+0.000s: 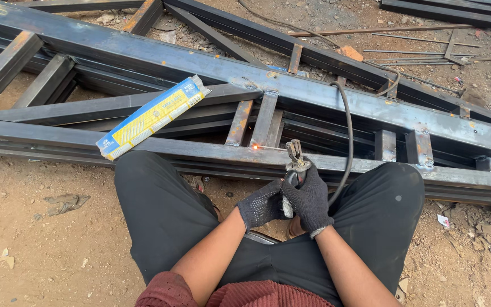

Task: The person uses a welding electrode holder to join metal beams together. They hold the tool with one hand and position it against the frame while sparks are visible at the contact point.

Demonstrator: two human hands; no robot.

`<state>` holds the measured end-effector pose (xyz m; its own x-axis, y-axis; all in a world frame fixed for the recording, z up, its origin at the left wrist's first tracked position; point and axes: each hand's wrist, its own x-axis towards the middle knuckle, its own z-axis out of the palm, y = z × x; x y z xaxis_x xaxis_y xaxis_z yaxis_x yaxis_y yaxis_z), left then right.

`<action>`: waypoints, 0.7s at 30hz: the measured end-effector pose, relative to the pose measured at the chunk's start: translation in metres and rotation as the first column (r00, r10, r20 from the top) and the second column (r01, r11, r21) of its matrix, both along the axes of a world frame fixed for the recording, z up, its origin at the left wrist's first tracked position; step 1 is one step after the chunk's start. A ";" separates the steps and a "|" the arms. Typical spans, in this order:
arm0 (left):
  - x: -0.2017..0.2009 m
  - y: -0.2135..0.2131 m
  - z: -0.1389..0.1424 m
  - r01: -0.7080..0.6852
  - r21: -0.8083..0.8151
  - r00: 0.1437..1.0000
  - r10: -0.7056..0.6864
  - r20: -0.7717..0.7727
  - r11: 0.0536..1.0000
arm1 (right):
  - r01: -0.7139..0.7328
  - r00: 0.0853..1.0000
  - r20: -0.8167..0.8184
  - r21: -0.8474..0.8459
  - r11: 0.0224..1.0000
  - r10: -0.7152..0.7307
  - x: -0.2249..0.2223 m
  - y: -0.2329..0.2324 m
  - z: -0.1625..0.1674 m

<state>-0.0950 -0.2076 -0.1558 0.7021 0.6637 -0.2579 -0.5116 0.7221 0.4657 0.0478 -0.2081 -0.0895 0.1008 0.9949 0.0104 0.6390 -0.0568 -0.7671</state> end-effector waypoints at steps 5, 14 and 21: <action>0.001 0.000 0.000 -0.008 -0.019 1.000 0.008 -0.013 1.000 | 0.001 0.999 0.035 -0.004 1.000 -0.001 -0.001 0.001 0.001; 0.000 0.000 0.003 -0.014 -0.026 0.999 0.013 -0.041 1.000 | -0.032 0.999 -0.003 0.013 0.999 0.032 0.001 0.001 0.001; 0.001 0.001 0.003 -0.007 0.001 1.000 0.007 0.007 1.000 | 0.004 0.997 -0.075 0.165 0.986 0.009 -0.002 -0.006 0.002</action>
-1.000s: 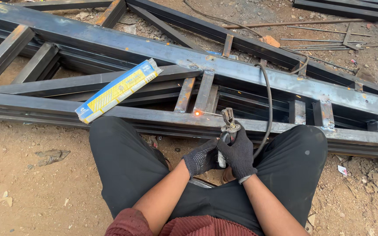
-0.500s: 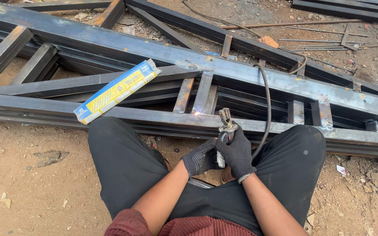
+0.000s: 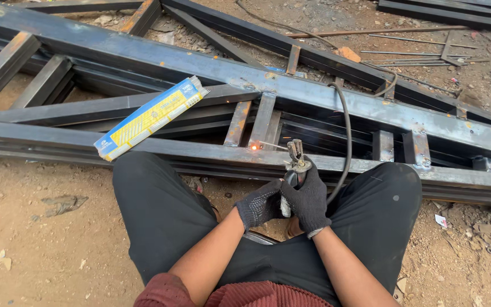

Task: The person uses a welding electrode holder to join metal beams together. They hold the tool with one hand and position it against the frame while sparks are visible at the contact point.

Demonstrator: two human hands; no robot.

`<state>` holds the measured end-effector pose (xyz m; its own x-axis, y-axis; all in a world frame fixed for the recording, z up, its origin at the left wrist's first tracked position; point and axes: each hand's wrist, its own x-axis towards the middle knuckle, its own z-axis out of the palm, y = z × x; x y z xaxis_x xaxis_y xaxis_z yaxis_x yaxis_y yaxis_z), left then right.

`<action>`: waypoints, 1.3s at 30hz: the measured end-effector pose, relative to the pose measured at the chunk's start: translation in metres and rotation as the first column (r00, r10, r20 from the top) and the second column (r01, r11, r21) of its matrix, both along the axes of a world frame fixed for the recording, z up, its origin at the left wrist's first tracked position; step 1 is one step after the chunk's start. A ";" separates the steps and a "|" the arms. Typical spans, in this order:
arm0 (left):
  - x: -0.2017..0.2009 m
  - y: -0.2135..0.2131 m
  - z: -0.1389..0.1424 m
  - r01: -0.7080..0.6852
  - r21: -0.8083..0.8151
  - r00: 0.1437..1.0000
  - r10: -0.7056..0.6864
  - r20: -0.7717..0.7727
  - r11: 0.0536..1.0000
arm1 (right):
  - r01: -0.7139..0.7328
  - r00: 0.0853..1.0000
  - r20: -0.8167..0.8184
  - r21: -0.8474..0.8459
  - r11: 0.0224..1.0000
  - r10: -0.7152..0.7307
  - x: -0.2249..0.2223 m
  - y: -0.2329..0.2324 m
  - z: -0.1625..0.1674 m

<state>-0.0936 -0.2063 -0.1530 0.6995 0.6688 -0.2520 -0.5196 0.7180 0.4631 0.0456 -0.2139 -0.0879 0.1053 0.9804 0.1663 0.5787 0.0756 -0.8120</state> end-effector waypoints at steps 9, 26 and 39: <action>-0.001 -0.001 -0.002 -0.004 -0.017 1.000 0.004 0.004 1.000 | 0.012 0.998 0.069 -0.129 0.992 -0.003 0.002 0.008 -0.007; -0.002 -0.001 0.000 -0.015 0.011 1.000 0.015 -0.007 1.000 | -0.013 0.998 0.066 0.034 0.999 0.010 0.003 0.003 -0.007; -0.001 -0.001 -0.002 -0.007 -0.030 1.000 0.008 0.025 1.000 | 0.010 0.997 0.082 -0.124 0.992 0.001 0.002 0.007 -0.006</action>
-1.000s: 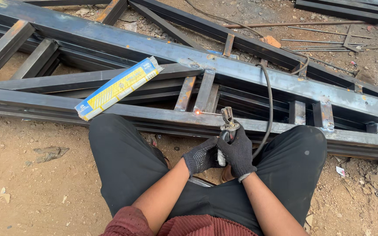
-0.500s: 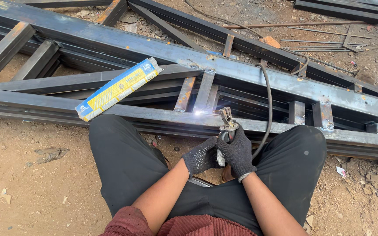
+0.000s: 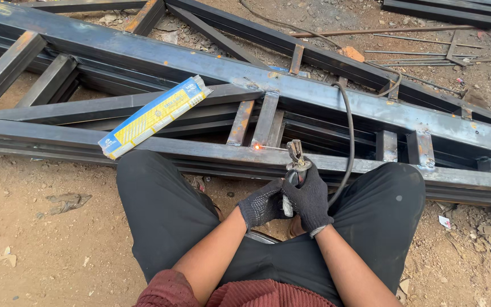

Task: The person uses a welding electrode holder to join metal beams together. They hold the tool with one hand and position it against the frame while sparks are visible at the contact point.

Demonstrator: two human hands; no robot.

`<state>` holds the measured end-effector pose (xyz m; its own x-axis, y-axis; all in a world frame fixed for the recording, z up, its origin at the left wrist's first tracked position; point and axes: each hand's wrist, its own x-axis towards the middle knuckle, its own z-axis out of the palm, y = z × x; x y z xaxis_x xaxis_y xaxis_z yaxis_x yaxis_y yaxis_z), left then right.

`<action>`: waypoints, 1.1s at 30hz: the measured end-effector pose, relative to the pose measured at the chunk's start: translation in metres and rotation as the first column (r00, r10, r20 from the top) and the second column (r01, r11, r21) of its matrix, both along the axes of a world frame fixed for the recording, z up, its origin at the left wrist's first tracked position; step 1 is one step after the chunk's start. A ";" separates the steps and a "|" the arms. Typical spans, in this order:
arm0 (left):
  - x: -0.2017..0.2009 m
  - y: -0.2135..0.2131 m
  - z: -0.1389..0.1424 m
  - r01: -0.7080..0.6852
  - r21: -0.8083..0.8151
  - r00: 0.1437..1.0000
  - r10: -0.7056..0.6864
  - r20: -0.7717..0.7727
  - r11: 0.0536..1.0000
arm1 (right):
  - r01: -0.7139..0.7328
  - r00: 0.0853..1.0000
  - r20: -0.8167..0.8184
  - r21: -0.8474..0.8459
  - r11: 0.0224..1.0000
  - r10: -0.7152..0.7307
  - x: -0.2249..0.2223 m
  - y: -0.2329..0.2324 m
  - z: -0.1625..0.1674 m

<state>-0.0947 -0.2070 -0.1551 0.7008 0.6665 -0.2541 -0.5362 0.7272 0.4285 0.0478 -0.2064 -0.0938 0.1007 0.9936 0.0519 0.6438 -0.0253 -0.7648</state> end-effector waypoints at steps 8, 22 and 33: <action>0.000 -0.001 0.006 0.002 -0.018 0.998 -0.003 -0.057 1.000 | 0.015 1.000 -0.014 -0.076 0.997 -0.017 -0.004 0.000 0.009; 0.002 -0.001 0.002 -0.012 0.087 0.985 0.027 -0.171 0.996 | 0.074 0.504 -0.733 -0.490 0.868 -0.457 0.014 0.021 -0.012; -0.002 0.001 0.004 -0.092 0.019 0.994 0.090 0.065 0.996 | -0.220 0.971 0.122 0.138 0.966 0.204 -0.004 -0.004 0.022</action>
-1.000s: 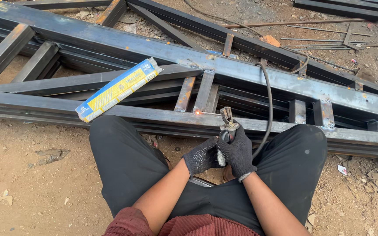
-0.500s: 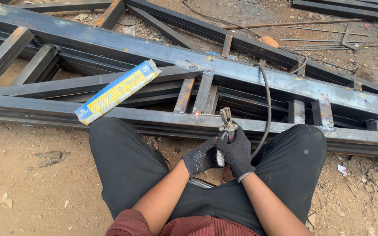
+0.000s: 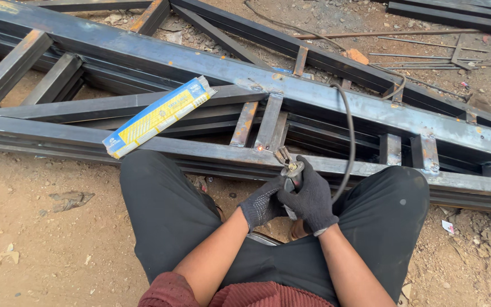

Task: The person uses a welding electrode holder to join metal beams together. They hold the tool with one hand and position it against the frame while sparks are visible at the contact point.

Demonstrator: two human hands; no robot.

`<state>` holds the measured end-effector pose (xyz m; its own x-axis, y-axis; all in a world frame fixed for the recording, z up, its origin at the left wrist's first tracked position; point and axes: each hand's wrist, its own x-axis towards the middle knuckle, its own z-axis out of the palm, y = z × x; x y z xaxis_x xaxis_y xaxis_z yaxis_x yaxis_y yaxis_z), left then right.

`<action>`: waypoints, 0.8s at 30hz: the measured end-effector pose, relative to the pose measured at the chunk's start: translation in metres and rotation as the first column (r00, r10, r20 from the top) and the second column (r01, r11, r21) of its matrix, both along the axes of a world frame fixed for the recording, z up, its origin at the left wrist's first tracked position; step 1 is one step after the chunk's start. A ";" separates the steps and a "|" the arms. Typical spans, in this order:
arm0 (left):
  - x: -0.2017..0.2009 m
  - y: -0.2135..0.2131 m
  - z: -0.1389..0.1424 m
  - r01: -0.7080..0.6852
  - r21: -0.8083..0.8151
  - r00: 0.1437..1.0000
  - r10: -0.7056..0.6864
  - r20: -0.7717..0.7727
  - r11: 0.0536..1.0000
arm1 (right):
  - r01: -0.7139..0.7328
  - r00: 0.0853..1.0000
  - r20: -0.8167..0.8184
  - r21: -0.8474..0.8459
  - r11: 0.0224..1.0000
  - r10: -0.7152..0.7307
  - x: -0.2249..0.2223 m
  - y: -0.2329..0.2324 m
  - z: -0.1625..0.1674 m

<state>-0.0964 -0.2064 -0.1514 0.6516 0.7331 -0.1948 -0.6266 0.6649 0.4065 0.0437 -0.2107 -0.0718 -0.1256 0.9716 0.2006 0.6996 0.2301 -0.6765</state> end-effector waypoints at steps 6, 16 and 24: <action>0.006 0.002 0.000 0.036 -0.025 0.998 -0.037 -0.046 0.999 | 0.183 0.795 -0.480 -0.393 0.901 -0.371 0.007 0.014 -0.020; 0.007 -0.001 0.007 0.015 0.054 0.997 -0.012 -0.071 0.998 | 0.214 0.782 -0.479 -0.395 0.893 -0.399 0.008 0.011 -0.024; -0.001 -0.002 0.003 -0.023 -0.002 0.993 0.022 -0.113 1.000 | 0.031 0.910 -0.393 -0.248 0.968 -0.130 0.008 0.016 -0.019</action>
<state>-0.0974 -0.2085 -0.1483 0.6086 0.7465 -0.2689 -0.5913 0.6527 0.4737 0.0517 -0.1948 -0.0908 -0.0014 0.9999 -0.0142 0.3645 -0.0127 -0.9311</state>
